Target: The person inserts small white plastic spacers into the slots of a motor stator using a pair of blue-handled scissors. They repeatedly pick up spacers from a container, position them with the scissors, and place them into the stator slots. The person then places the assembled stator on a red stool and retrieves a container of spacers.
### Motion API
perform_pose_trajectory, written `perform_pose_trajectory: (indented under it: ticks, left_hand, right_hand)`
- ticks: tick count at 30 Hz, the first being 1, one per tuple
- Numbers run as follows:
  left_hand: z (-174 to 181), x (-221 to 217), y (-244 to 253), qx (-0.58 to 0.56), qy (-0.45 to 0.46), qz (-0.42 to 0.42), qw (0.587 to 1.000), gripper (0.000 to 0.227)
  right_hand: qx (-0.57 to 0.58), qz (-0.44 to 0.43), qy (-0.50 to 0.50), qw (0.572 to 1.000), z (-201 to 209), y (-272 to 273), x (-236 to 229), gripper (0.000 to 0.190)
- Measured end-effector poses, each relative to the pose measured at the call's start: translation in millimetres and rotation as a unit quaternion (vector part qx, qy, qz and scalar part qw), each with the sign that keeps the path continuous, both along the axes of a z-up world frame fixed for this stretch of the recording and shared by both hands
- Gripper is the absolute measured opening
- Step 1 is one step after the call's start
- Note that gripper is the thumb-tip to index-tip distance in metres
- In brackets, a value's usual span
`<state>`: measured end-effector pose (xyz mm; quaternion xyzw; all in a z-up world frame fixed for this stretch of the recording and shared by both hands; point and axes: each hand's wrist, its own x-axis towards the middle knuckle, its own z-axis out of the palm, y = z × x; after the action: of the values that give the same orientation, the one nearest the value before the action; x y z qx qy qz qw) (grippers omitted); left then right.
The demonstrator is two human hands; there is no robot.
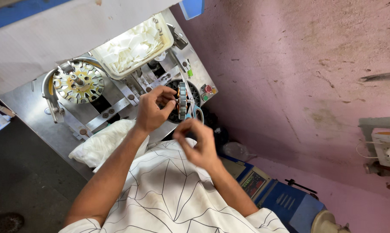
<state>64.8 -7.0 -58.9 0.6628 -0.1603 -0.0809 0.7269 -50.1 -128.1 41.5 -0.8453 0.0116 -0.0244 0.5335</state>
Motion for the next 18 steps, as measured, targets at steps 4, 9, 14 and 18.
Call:
perform_pose_trajectory:
  ticks: [4, 9, 14, 18]
  left_hand:
    - [21, 22, 16, 0.116, -0.170, 0.091, 0.974, 0.011]
    - [51, 67, 36, 0.284, -0.321, 0.136, 0.893, 0.017]
    - [36, 109, 32, 0.406, -0.304, 0.142, 0.850, 0.023]
    - [17, 129, 29, 0.468, -0.326, 0.128, 0.811, 0.022]
  right_hand:
    - [0.268, 0.429, 0.186, 0.842, 17, 27, -27, 0.025]
    - [0.231, 0.577, 0.163, 0.766, -5, 61, -45, 0.030]
    - [0.171, 0.603, 0.168, 0.761, -13, 65, -41, 0.037]
    - [0.246, 0.574, 0.177, 0.761, -2, 62, -43, 0.035]
